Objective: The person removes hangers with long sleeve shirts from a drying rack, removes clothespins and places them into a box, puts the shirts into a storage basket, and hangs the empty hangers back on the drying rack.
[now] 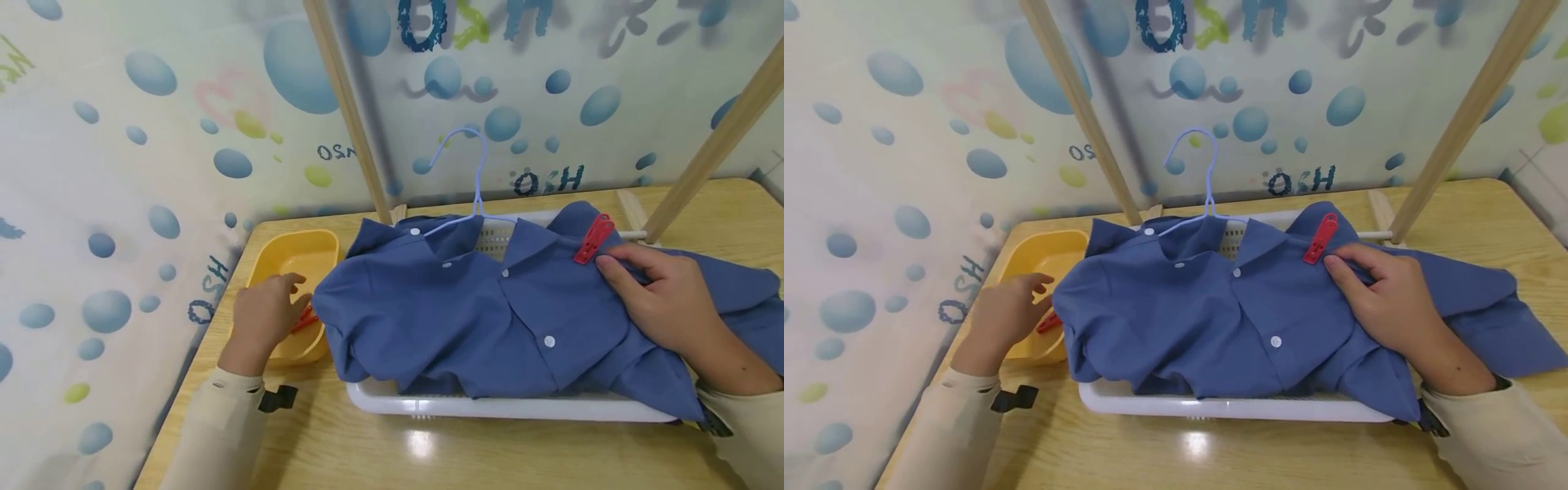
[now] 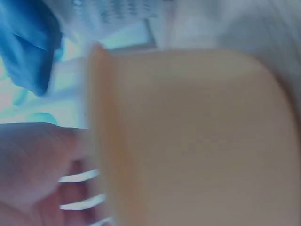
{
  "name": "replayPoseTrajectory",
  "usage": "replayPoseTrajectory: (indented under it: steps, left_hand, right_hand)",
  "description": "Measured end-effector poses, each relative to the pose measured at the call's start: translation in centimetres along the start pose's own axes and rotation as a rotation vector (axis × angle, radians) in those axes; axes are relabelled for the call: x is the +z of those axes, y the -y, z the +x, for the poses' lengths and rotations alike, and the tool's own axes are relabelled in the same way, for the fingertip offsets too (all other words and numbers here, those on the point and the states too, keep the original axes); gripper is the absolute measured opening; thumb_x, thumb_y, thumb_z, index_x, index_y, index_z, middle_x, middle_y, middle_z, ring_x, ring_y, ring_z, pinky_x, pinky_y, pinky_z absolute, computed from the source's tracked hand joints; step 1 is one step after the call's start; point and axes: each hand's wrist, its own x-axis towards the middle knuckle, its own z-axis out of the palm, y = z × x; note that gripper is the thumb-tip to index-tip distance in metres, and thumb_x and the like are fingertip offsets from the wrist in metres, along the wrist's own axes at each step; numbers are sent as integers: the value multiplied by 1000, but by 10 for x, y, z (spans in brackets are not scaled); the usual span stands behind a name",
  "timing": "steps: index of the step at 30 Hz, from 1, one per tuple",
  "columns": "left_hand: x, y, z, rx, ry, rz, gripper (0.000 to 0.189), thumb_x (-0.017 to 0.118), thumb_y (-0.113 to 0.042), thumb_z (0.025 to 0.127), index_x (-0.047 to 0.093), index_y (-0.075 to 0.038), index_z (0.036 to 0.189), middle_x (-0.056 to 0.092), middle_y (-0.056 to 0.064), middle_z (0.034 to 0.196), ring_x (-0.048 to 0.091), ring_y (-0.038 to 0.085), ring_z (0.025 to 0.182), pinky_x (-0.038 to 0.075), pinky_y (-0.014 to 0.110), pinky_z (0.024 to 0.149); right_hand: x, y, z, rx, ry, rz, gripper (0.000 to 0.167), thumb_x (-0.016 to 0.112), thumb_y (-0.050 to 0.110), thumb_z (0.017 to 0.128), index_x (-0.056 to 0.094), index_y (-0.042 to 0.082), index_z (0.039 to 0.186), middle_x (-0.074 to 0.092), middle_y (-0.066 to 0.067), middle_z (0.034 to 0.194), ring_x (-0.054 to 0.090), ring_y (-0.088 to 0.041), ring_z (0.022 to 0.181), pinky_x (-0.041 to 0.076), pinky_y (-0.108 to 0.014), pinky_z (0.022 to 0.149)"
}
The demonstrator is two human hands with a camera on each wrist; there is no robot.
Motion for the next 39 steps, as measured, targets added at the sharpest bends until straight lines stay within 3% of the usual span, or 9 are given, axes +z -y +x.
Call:
replayPoseTrajectory:
  steps: [3, 6, 8, 10, 14, 18, 26, 39]
  left_hand:
    - [-10, -14, 0, 41, -270, -85, 21, 66, -19, 94, 74, -6, 109, 76, 14, 91, 60, 26, 57, 44, 39, 54]
    - [-20, -35, -4, 135, -521, -276, 18, 60, -12, 95, 75, -3, 100, 73, 14, 84, 63, 26, 64, 46, 36, 56]
    - [-27, -52, -10, 211, -629, -392, 19, 57, -10, 95, 74, -2, 96, 72, 13, 82, 62, 27, 69, 47, 37, 64]
    - [-32, -69, -15, 279, -686, -472, 20, 55, -9, 94, 74, -3, 94, 70, 12, 81, 61, 27, 72, 44, 39, 71]
    - [-34, -98, -23, 362, -652, -495, 18, 57, -14, 95, 73, -7, 101, 71, 8, 91, 62, 26, 87, 40, 42, 79]
    - [-30, -112, -23, 376, -593, -487, 18, 61, -16, 94, 72, -10, 108, 70, 8, 104, 62, 27, 101, 39, 45, 85]
    - [-16, -118, -13, 367, -606, -491, 21, 63, -17, 93, 71, -10, 112, 67, 10, 113, 58, 29, 106, 37, 46, 87]
    - [0, -117, -9, 315, -531, -449, 33, 63, -17, 93, 66, -11, 126, 64, 9, 124, 57, 28, 118, 39, 47, 94]
  right_hand:
    - [0, 0, 0, 2, 3, -1, 8, 69, 2, 90, 73, 1, 96, 53, 45, 88, 50, 17, 70, 38, -4, 70]
    - [0, 0, 0, 7, 0, -5, 8, 69, 3, 90, 73, 1, 96, 52, 46, 88, 50, 18, 71, 37, -3, 70]
    - [0, 0, 0, 12, -1, -6, 8, 70, 3, 90, 73, 0, 96, 52, 46, 88, 50, 18, 71, 37, -4, 69]
    - [0, 0, -1, 17, -1, -10, 9, 70, 4, 90, 73, 0, 97, 52, 47, 88, 49, 18, 70, 37, -4, 69]
    - [0, -1, -1, 15, -3, -21, 9, 70, 4, 90, 73, 0, 97, 51, 48, 88, 49, 19, 69, 37, -4, 68]
    - [0, 1, 0, 8, -4, -18, 9, 70, 3, 89, 73, -1, 97, 51, 47, 88, 48, 18, 68, 37, -4, 67]
    - [-1, 0, -1, 27, 6, -9, 9, 70, 4, 90, 74, 0, 97, 53, 45, 89, 51, 18, 71, 38, -3, 70]
    - [1, -2, -2, 23, -3, 5, 9, 70, 2, 89, 74, 0, 97, 55, 44, 89, 51, 17, 71, 37, -3, 70]
